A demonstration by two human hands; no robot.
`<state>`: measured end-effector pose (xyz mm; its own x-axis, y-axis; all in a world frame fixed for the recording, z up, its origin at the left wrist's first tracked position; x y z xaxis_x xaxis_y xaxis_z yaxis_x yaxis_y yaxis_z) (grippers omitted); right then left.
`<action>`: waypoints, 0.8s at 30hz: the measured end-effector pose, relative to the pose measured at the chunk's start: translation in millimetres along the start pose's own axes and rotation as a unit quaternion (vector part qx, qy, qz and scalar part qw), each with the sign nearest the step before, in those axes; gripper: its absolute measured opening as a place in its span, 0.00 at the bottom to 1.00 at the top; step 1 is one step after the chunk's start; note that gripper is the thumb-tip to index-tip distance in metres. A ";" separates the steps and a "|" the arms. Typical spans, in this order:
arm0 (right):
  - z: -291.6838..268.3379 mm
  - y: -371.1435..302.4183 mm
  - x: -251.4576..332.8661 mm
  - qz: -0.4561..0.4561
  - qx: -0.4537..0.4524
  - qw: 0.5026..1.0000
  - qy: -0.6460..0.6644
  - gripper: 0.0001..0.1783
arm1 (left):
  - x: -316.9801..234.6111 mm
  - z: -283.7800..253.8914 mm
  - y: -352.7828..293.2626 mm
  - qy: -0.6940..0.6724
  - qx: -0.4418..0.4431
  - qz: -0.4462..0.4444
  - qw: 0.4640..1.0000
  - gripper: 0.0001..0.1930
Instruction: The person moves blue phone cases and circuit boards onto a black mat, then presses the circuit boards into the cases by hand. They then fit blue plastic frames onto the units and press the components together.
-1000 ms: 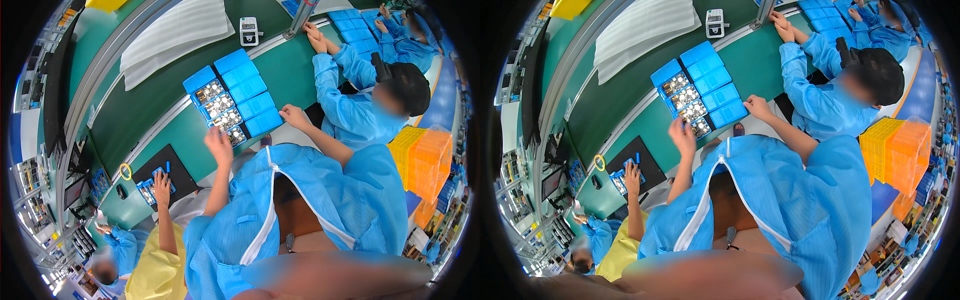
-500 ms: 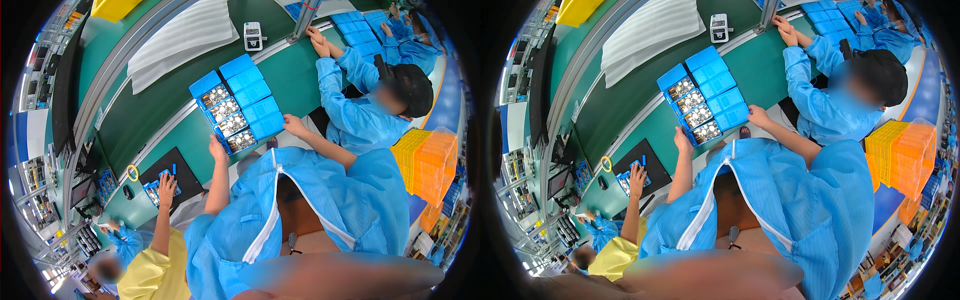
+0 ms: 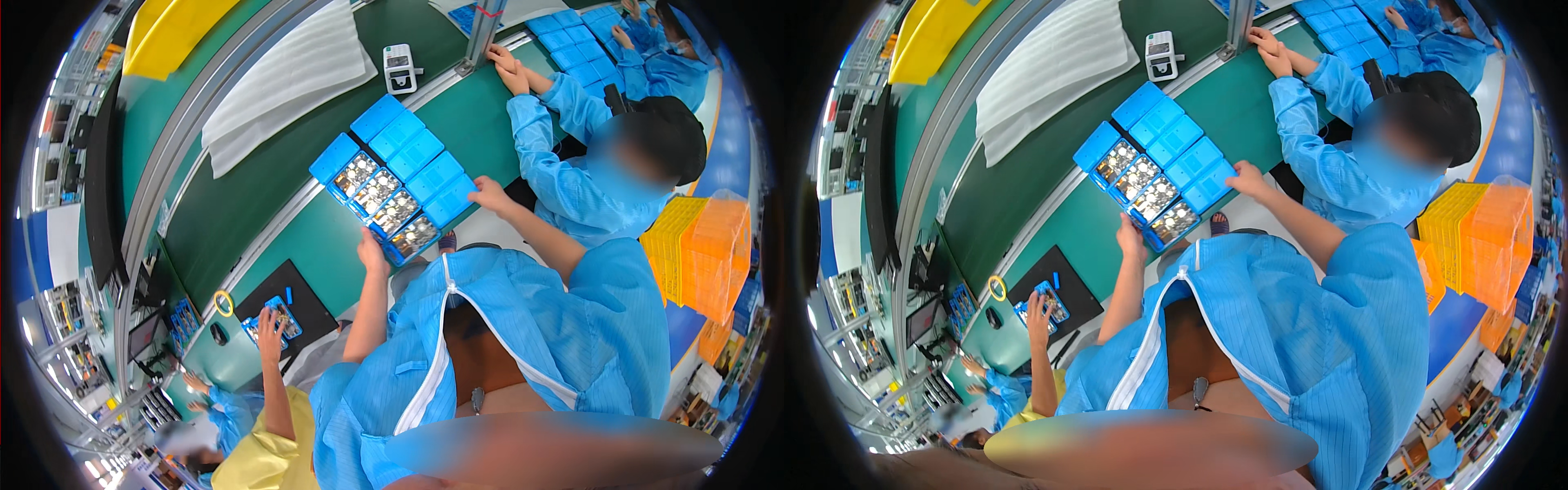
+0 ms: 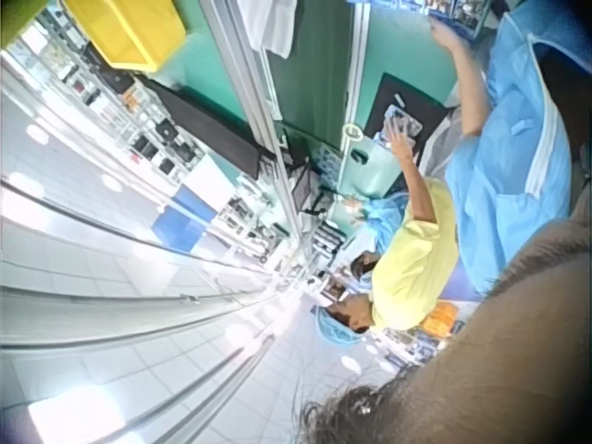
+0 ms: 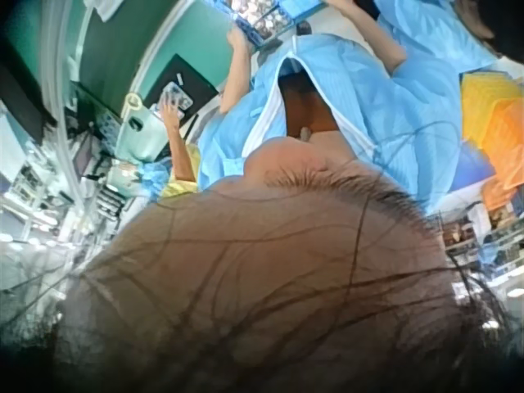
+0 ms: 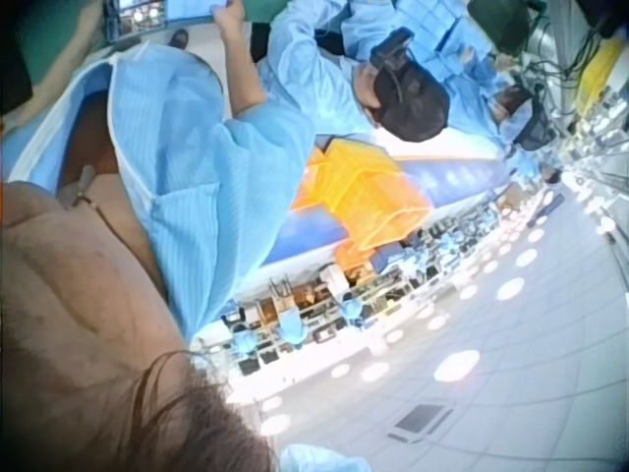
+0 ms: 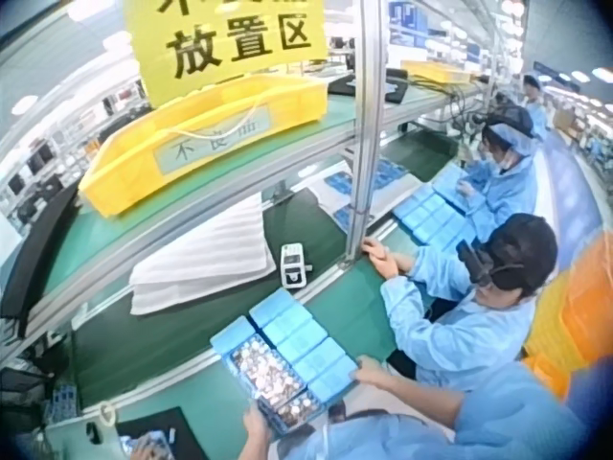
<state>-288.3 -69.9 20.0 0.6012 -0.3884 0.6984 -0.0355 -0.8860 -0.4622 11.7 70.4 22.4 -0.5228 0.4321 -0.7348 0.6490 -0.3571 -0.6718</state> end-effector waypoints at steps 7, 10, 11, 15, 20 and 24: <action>-58.3 72.1 28.1 -0.042 -0.046 0.993 -0.098 0.40 | 14.5 53.2 -31.6 -0.010 0.128 -0.104 0.986 0.24; -69.4 97.9 27.9 -0.052 -0.065 0.990 -0.117 0.45 | 24.3 72.7 -39.4 -0.010 0.157 -0.142 0.977 0.19; -72.4 100.9 25.3 -0.064 -0.073 0.985 -0.140 0.45 | 28.1 78.6 -44.1 -0.019 0.166 -0.156 0.973 0.17; -44.1 88.2 50.0 -0.050 -0.159 0.963 -0.212 0.42 | 28.1 62.0 -29.1 0.023 0.244 -0.148 0.958 0.14; -28.3 -39.6 78.0 -0.313 -0.094 0.935 -0.141 0.24 | 31.2 18.9 -20.8 0.160 0.271 -0.098 0.944 0.17; 7.7 -133.0 57.8 -0.307 0.276 0.911 -0.003 0.15 | 44.2 -54.0 -6.3 0.366 0.272 0.127 0.881 0.15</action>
<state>-242.7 27.5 117.6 0.3758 0.1403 0.9160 0.7154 -0.6722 -0.1905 14.4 136.4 -0.8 0.2272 0.6278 -0.7444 0.2281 -0.7775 -0.5861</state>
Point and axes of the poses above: each hand's wrist, its own y-axis towards the middle knuckle, its own z-axis out of the palm, x = y × z, the point moved 1 cm from there along y, towards the middle knuckle, and after that the axes turned 11 degrees about -x, right-handed, at the moved point
